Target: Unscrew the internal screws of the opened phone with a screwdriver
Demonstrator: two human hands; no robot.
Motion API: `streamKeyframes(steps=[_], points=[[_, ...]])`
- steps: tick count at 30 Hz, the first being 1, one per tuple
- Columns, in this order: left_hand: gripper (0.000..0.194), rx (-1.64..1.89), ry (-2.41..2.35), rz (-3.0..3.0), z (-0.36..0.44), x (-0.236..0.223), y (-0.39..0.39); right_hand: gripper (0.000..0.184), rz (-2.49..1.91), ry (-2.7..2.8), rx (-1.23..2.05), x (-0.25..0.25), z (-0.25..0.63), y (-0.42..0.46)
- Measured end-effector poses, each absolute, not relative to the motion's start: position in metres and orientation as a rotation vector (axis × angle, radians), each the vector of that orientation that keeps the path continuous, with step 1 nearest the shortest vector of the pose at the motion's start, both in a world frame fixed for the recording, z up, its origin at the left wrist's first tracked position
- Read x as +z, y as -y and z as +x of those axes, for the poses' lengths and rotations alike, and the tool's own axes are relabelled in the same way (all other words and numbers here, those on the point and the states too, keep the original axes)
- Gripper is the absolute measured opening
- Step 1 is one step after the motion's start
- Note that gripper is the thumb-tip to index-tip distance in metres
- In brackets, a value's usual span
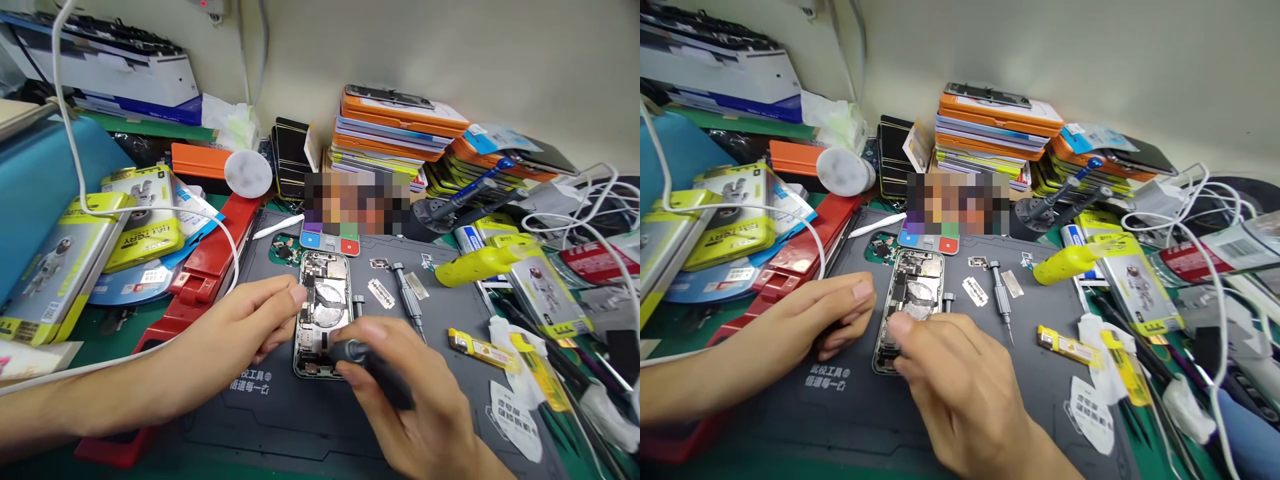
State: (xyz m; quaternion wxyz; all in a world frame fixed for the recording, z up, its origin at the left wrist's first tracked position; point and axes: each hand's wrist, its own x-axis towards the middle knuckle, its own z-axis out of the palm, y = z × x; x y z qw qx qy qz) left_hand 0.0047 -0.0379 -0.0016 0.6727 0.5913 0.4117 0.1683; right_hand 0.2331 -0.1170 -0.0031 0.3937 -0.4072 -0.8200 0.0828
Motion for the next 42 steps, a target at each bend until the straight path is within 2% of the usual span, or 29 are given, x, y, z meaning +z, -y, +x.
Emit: streamKeyframes(steps=[2,4,8,10,17,20,25,30,34,38,40,42], points=[[0.062,0.379,-0.932,1.318,0.005,-0.002,0.038,0.062,-1.154,1.872,0.215,0.002,0.238,0.118],[0.062,0.376,-0.935,1.325,0.004,-0.004,0.039,0.07,-1.308,1.665,0.199,0.006,0.248,0.115],[0.064,0.397,-0.98,1.387,0.002,-0.008,0.039,0.056,-1.686,1.868,0.075,0.006,0.269,0.107],[0.065,0.399,-0.989,1.399,0.001,-0.01,0.039,0.055,-1.786,1.981,-0.037,0.001,0.275,0.104],[0.063,0.366,-0.98,1.44,0.002,-0.013,0.039,0.032,-1.733,2.18,-0.356,-0.014,0.264,0.107],[0.064,0.335,-0.97,1.433,0.002,-0.013,0.038,0.039,-1.712,2.163,-0.404,-0.015,0.261,0.109],[0.065,0.339,-0.984,1.398,0.002,-0.013,0.038,0.061,-1.673,2.127,-0.432,-0.011,0.259,0.113],[0.065,0.339,-0.952,1.407,0.003,-0.013,0.039,0.07,-1.683,2.216,-0.356,-0.005,0.258,0.118],[0.06,0.33,-0.969,1.474,0.001,-0.013,0.042,0.062,-1.681,2.255,-0.247,-0.004,0.261,0.121],[0.058,0.319,-0.914,1.503,0.002,-0.01,0.042,0.047,-1.79,2.141,0.288,-0.002,0.261,0.122],[0.057,0.329,-0.903,1.501,0.003,-0.008,0.042,0.05,-1.878,1.999,0.606,0.001,0.259,0.121],[0.056,0.323,-0.908,1.512,0.004,-0.006,0.041,0.058,-1.932,1.844,0.765,0.007,0.258,0.119]])
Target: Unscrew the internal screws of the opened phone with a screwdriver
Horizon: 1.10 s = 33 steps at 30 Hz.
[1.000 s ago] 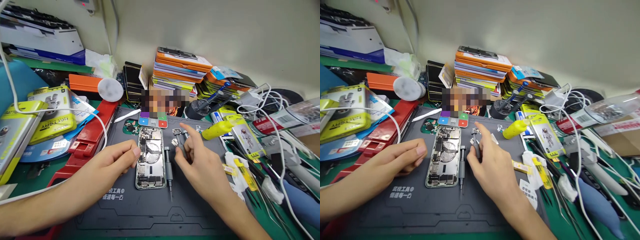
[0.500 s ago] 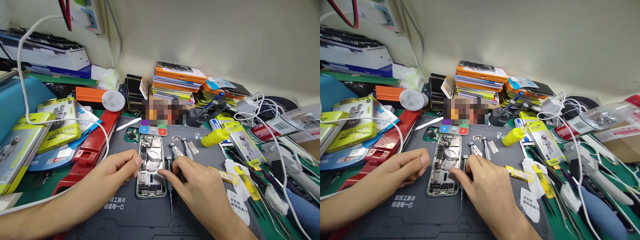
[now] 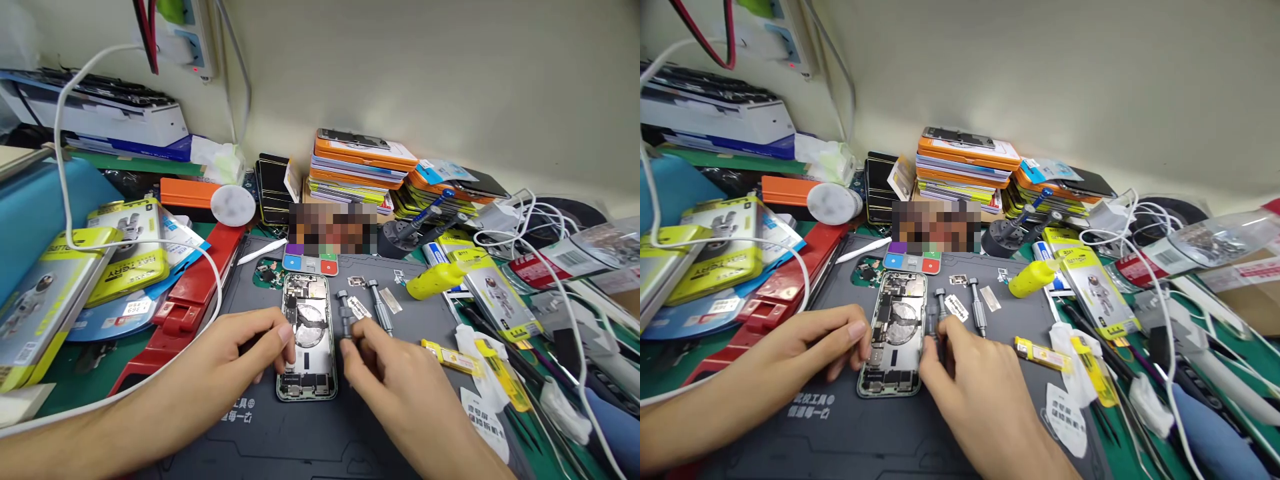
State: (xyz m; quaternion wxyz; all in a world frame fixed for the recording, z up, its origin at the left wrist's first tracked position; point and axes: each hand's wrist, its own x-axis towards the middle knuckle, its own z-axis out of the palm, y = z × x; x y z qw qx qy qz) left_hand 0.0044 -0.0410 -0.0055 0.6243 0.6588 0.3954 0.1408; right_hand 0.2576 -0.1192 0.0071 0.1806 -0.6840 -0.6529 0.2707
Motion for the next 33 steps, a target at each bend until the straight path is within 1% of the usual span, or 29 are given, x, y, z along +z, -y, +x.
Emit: streamKeyframes(steps=[2,5,9,12,15,20,26,28,33], points=[[0.054,0.296,-0.895,1.579,0.005,-0.003,0.042,0.063,-1.919,1.735,0.777,0.013,0.257,0.117],[0.047,0.252,-0.844,1.715,0.006,0.002,0.044,0.067,-1.808,1.617,0.793,0.019,0.259,0.114],[0.043,0.215,-0.816,1.798,0.006,0.005,0.047,0.072,-1.643,1.42,1.041,0.017,0.262,0.109],[0.042,0.196,-0.83,1.8,0.006,0.005,0.047,0.066,-1.488,1.295,1.241,0.011,0.261,0.105],[0.041,0.188,-0.844,1.777,0.006,0.005,0.046,0.063,-1.372,1.194,1.307,0.005,0.257,0.102],[0.051,0.2,-0.892,1.713,0.004,0.001,0.043,0.085,-1.319,1.114,1.319,-0.001,0.248,0.105],[0.045,0.219,-0.927,1.585,0.005,-0.004,0.041,0.103,-1.336,1.115,1.186,-0.002,0.241,0.109],[0.044,0.232,-0.923,1.594,0.004,-0.004,0.041,0.101,-1.325,1.131,1.146,-0.001,0.24,0.109],[0.047,0.238,-0.922,1.585,0.004,-0.006,0.041,0.079,-1.304,1.219,1.035,-0.002,0.236,0.112]])
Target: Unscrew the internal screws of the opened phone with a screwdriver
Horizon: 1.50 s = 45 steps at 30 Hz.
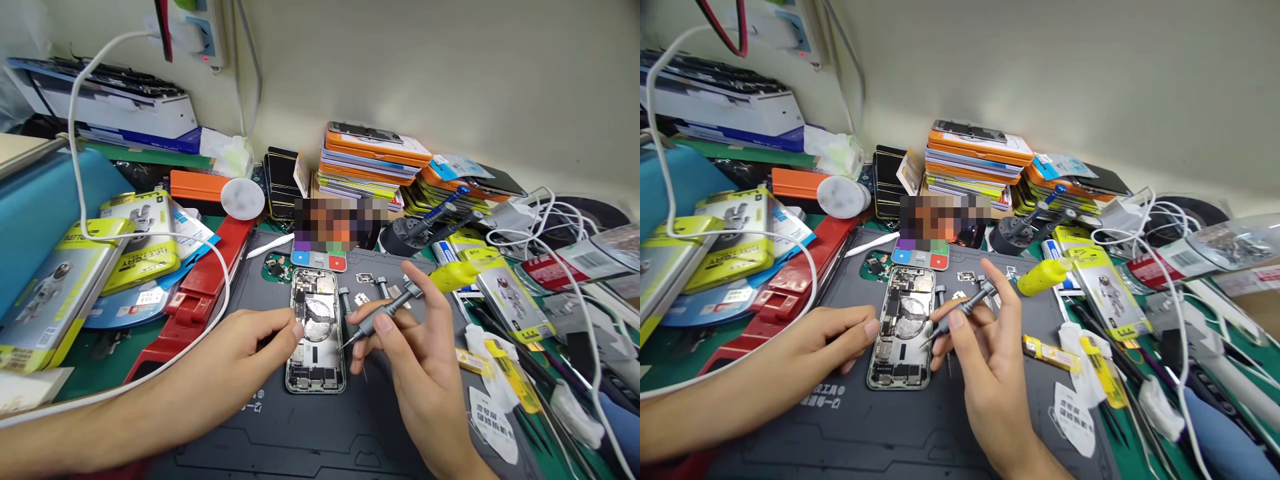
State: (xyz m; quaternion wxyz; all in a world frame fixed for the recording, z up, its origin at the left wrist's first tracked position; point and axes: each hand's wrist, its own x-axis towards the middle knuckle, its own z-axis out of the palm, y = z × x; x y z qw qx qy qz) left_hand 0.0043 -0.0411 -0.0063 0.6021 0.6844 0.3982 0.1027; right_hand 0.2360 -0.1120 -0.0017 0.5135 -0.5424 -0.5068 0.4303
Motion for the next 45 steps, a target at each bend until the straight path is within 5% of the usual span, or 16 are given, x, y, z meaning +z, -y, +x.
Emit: streamKeyframes(steps=[7,30,36,45], points=[[0.063,0.326,-0.938,1.341,0.006,-0.01,0.037,0.062,-1.271,1.283,1.052,-0.006,0.23,0.115],[0.061,0.319,-0.961,1.273,0.003,-0.008,0.038,0.062,-1.3,1.338,1.015,-0.013,0.231,0.118],[0.059,0.378,-0.949,1.229,0.004,-0.011,0.035,0.049,-1.235,1.54,0.759,-0.012,0.231,0.117],[0.038,0.601,-0.949,1.093,0.009,-0.007,0.03,0.07,-1.053,1.942,0.246,-0.017,0.221,0.111]])
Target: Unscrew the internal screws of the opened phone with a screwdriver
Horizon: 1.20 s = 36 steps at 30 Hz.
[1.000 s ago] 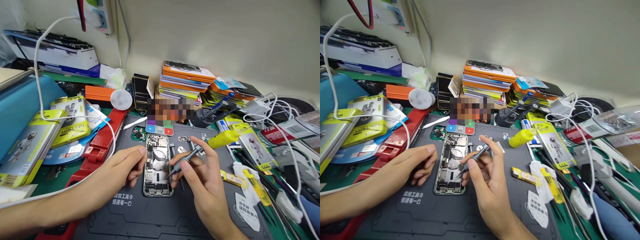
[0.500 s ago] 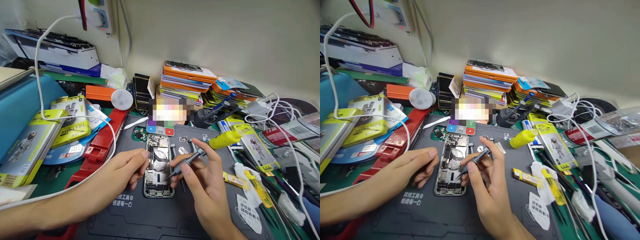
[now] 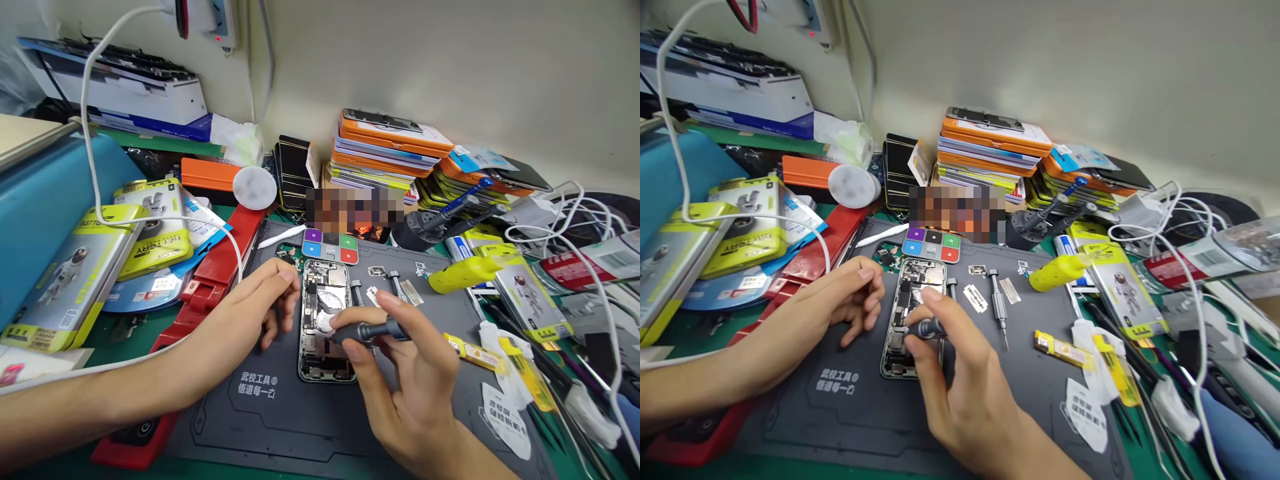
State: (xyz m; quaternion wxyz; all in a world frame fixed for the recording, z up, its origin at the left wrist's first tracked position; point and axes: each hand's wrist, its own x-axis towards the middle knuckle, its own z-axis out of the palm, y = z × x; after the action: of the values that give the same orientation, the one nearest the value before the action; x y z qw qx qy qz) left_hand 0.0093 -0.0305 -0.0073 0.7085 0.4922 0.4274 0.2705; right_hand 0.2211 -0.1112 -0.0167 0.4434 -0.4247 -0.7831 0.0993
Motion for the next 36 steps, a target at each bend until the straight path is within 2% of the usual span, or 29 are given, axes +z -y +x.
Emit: streamKeyframes(steps=[6,11,18,23,26,31,36], points=[[0.037,0.594,-0.972,1.109,0.007,-0.01,0.032,0.061,-1.037,2.003,0.19,-0.026,0.212,0.092],[0.032,0.55,-0.95,1.117,0.007,-0.013,0.03,0.069,-0.991,1.984,0.299,-0.028,0.212,0.09],[0.033,0.537,-0.972,1.041,0.011,-0.007,0.026,0.072,-1.004,2.058,0.149,-0.034,0.212,0.091],[0.032,0.538,-0.962,1.023,0.01,-0.006,0.026,0.074,-1.01,2.061,0.169,-0.034,0.215,0.094],[0.03,0.501,-0.946,1.024,0.009,-0.003,0.02,0.068,-1.022,2.072,0.203,-0.031,0.215,0.093],[0.025,0.381,-0.858,1.038,0.008,-0.002,0.01,0.048,-0.935,2.085,0.235,-0.023,0.209,0.085],[0.031,0.398,-0.931,1.475,0.004,0.0,0.016,0.039,-0.912,2.116,0.166,-0.015,0.206,0.082]])
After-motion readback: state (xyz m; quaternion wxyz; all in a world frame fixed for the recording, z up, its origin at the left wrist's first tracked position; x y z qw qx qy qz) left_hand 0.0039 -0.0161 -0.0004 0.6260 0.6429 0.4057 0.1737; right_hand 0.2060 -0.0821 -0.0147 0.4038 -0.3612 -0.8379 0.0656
